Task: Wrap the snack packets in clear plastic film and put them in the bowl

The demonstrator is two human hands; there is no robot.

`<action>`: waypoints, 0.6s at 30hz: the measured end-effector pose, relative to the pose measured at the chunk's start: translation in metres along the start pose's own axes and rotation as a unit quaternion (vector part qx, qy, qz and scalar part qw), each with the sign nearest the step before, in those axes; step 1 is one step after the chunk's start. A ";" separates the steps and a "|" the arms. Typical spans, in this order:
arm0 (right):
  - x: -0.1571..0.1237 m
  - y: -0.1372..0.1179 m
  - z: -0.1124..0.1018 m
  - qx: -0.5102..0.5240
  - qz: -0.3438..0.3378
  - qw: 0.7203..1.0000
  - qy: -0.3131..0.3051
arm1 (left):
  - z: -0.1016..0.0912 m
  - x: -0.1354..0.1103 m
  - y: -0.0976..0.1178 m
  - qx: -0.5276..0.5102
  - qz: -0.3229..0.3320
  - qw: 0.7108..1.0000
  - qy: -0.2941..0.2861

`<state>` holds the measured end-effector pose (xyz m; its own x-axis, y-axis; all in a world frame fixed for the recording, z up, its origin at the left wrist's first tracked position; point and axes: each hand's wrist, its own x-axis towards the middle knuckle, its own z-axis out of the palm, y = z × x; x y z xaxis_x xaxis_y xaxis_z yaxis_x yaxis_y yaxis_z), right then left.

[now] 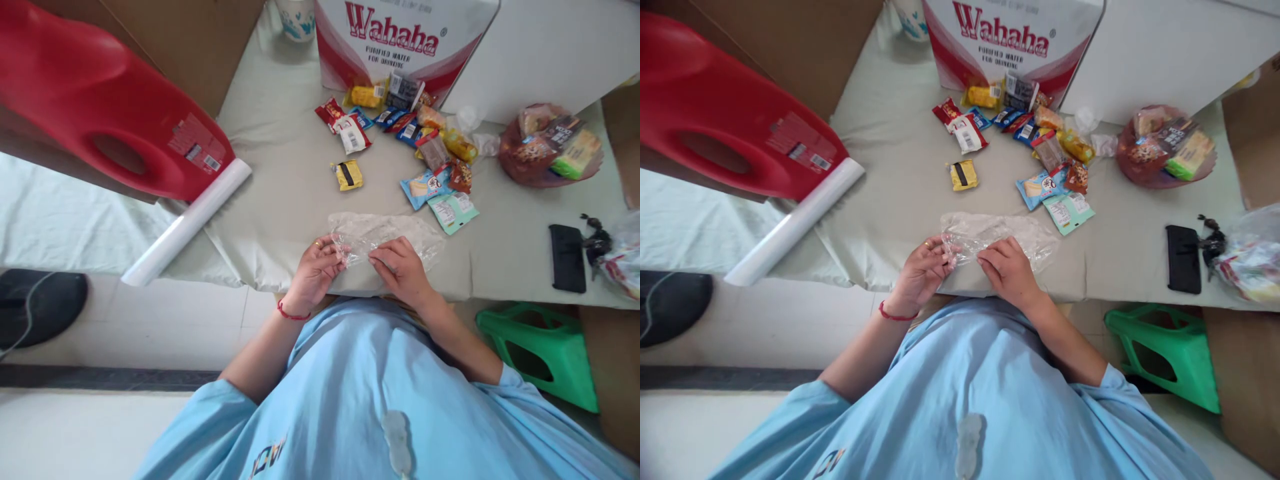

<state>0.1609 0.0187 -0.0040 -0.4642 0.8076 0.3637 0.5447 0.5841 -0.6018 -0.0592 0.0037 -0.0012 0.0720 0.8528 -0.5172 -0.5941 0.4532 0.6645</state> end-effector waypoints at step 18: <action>-0.040 0.038 -0.102 -0.120 0.076 0.990 0.010 | -0.009 0.013 0.016 0.103 0.077 0.986 0.106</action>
<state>0.2710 0.0172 0.0310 -0.3515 0.8875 0.2980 0.7579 0.4566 -0.4660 -0.0751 0.0193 -0.0027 -0.1885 0.8519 -0.4886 -0.4078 0.3847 0.8281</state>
